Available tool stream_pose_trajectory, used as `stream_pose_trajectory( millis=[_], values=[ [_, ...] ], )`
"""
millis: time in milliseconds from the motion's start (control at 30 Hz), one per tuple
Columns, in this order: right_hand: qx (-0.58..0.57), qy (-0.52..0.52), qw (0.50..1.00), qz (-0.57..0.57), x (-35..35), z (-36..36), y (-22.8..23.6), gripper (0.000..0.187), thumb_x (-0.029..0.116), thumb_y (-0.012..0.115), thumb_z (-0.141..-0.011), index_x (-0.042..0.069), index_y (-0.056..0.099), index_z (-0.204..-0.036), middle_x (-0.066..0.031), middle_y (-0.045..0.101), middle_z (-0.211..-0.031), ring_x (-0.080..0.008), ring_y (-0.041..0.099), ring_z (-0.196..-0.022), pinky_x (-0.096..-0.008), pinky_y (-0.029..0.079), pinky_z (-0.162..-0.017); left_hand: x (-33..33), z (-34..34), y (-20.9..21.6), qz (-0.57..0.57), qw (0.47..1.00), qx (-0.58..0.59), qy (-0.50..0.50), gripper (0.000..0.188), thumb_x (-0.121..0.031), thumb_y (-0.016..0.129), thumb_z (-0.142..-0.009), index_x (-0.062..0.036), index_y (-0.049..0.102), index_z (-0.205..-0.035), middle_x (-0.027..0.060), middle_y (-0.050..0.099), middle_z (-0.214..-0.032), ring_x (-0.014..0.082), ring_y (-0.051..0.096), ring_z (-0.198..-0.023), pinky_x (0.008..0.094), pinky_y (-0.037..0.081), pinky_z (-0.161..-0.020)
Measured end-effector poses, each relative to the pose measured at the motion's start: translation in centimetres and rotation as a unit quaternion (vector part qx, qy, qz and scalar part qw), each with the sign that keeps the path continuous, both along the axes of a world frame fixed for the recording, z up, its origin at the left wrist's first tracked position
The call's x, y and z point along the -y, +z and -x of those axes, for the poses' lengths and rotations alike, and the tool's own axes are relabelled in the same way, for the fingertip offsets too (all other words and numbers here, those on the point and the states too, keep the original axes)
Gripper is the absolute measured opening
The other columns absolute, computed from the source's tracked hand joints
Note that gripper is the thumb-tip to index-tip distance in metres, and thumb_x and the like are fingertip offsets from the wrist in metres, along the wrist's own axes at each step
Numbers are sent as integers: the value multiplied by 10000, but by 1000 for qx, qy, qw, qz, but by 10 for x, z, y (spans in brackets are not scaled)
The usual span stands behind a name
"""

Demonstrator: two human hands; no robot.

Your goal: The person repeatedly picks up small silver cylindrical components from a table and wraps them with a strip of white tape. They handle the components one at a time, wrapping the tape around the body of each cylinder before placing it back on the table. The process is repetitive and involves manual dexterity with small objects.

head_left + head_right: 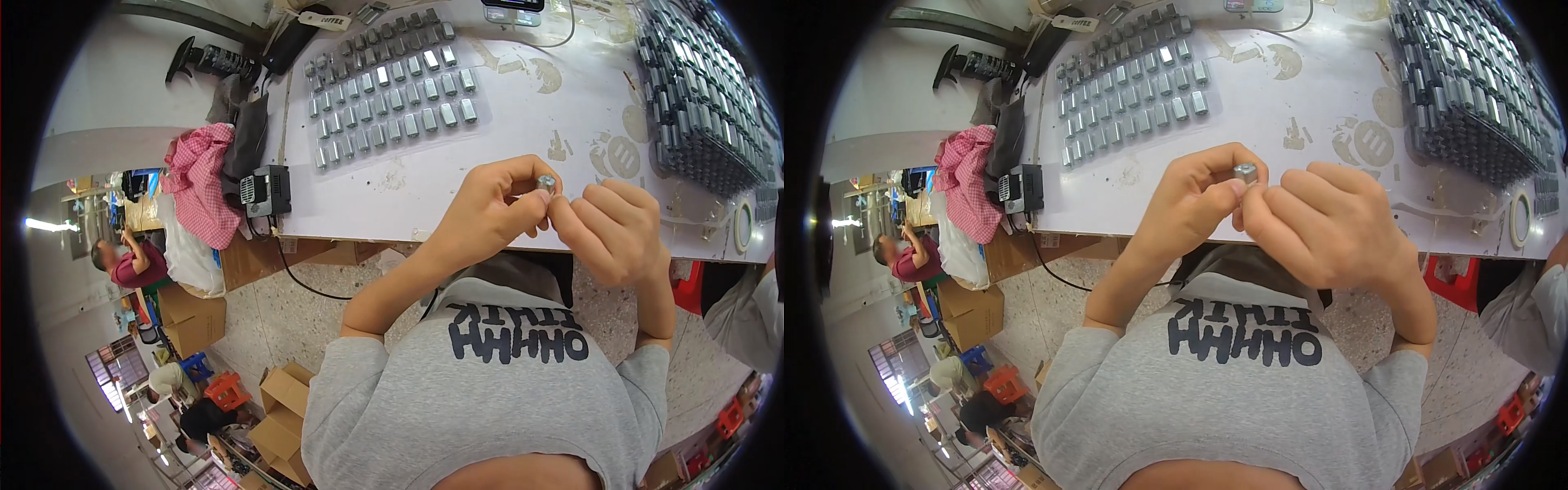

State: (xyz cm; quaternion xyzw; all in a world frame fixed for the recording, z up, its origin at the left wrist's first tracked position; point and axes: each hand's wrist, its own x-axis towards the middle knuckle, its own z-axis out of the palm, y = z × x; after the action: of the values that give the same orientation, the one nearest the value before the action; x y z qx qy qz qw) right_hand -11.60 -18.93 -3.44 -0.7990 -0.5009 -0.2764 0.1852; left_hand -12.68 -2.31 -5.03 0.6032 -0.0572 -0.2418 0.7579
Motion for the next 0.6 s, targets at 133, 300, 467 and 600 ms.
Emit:
stream_pose_trajectory(
  millis=[133, 300, 467, 600],
  values=[
    [-87, 122, 989, 7, -12, 9, -9, 178, 118, 594, -593, 46, 534, -744, 18, 412, -540, -90, 430, -476, -217, 324, -410, -1, -18, -25, 49, 996, 15, 66, 188, -132, 387, -844, -12, 529, -820, -12, 448, -599, 46, 383, -505, 170, 320, -475],
    [-205, 69, 967, -134, 2, -9, -17, 175, 16, 609, -606, 40, 546, -768, 0, 470, -565, -114, 428, -448, -251, 324, -404, -37, -44, -21, -96, 972, 152, 153, 247, -205, 388, -893, -20, 550, -885, -25, 430, -592, 44, 347, -509, 173, 299, -468],
    [-279, -49, 923, -260, 11, 0, -9, 101, -65, 587, -715, 8, 559, -779, -44, 555, -646, -89, 411, -445, -202, 299, -411, -135, -99, -39, -418, 858, 175, 241, 275, -199, 399, -892, 27, 442, -1043, 24, 526, -715, 102, 494, -659, 226, 405, -632],
    [-316, -100, 898, -290, 11, 3, -19, 79, -50, 591, -725, 3, 564, -777, -34, 552, -650, -69, 405, -462, -186, 294, -413, -186, -127, -48, -533, 792, 227, 192, 245, -145, 414, -879, 24, 363, -1050, 80, 583, -785, 133, 555, -746, 253, 428, -669]
  ],
)
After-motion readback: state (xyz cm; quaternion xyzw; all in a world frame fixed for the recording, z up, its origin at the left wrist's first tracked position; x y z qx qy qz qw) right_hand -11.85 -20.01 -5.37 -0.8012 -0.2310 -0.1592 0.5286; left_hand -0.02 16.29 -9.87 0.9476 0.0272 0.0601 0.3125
